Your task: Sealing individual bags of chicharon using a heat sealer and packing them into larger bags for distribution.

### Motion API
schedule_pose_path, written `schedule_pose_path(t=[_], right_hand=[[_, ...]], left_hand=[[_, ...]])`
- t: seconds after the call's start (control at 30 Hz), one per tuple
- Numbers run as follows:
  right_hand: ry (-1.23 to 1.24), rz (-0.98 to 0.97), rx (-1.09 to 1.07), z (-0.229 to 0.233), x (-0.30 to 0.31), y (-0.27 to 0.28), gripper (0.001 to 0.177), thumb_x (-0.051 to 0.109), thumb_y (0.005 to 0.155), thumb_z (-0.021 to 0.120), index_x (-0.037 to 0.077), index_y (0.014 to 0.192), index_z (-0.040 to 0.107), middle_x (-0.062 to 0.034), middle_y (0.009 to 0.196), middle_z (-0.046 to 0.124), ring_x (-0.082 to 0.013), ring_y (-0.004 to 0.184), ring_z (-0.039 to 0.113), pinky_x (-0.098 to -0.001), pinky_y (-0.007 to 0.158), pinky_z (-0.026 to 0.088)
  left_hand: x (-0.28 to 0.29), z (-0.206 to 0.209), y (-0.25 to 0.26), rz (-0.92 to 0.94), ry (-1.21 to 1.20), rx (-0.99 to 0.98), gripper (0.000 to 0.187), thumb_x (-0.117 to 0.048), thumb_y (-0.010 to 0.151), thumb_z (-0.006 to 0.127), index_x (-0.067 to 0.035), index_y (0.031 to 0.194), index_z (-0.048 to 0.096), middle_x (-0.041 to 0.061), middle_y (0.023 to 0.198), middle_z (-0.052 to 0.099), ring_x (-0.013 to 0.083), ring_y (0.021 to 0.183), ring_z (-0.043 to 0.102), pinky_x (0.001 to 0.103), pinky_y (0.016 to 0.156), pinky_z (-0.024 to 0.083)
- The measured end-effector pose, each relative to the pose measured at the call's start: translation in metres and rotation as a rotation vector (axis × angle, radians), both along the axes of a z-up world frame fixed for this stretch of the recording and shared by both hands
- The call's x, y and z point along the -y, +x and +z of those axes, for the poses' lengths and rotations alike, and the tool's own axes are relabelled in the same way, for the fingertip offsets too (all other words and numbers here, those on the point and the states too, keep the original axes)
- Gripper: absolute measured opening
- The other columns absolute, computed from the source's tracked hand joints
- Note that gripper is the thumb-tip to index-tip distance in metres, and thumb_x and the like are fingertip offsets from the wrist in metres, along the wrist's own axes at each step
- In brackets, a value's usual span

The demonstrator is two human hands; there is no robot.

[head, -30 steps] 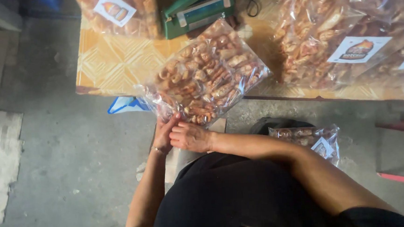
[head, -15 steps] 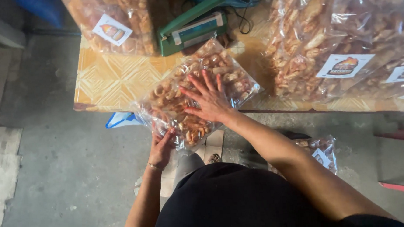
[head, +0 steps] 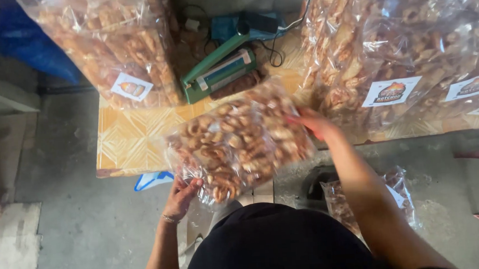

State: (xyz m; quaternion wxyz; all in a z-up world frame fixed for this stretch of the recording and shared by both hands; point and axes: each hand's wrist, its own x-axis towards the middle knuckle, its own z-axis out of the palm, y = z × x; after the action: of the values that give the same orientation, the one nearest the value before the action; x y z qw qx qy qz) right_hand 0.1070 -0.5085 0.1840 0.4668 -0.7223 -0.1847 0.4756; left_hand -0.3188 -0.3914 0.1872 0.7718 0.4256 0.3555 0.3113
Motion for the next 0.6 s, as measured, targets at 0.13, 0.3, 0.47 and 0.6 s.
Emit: schedule_pose_path(t=[0.13, 0.3, 0.47, 0.6], right_hand=[[0.126, -0.290, -0.204, -0.155, 0.148, 0.049, 0.066, 0.022, 0.062, 0.084, 0.004, 0.123, 0.064, -0.0081, 0.089, 0.068, -0.0216, 0.069, 0.064, -0.0372, 0.061, 0.051], [0.328, -0.638, -0.373, -0.060, 0.187, -0.034, 0.052, 0.015, 0.066, 0.077, 0.011, 0.117, 0.065, -0.0087, 0.096, 0.070, -0.0273, 0.079, 0.069, -0.0482, 0.073, 0.059], [0.384, -1.010, -0.529, -0.068, 0.142, -0.104, 0.038, 0.031, 0.074, 0.078, 0.015, 0.106, 0.067, -0.0114, 0.098, 0.070, -0.0287, 0.081, 0.070, -0.0502, 0.076, 0.058], [0.383, -1.135, -0.556, -0.062, 0.086, -0.124, 0.042, 0.021, 0.072, 0.083, 0.009, 0.107, 0.065, -0.0159, 0.096, 0.070, -0.0303, 0.078, 0.068, -0.0483, 0.074, 0.057]], left_hand=[[-0.065, 0.038, 0.046, -0.407, 0.278, -0.067, 0.053, -0.013, 0.071, 0.081, -0.004, 0.122, 0.067, 0.013, 0.084, 0.066, 0.0190, 0.072, 0.055, 0.032, 0.061, 0.047], [-0.132, 0.069, 0.122, -0.666, -0.029, 0.248, 0.115, -0.003, 0.062, 0.078, -0.020, 0.160, 0.019, 0.023, 0.154, 0.028, 0.0275, 0.140, 0.034, 0.037, 0.109, 0.038], [-0.147, 0.001, 0.179, -0.516, -0.641, 0.461, 0.143, -0.098, 0.049, 0.049, -0.002, 0.152, 0.027, 0.032, 0.144, 0.042, 0.0435, 0.111, 0.062, 0.037, 0.051, 0.063], [-0.167, -0.131, 0.289, -0.155, -0.544, 0.174, 0.039, -0.039, 0.081, 0.082, -0.011, 0.103, 0.065, 0.010, 0.092, 0.064, 0.0308, 0.083, 0.066, 0.047, 0.076, 0.059]])
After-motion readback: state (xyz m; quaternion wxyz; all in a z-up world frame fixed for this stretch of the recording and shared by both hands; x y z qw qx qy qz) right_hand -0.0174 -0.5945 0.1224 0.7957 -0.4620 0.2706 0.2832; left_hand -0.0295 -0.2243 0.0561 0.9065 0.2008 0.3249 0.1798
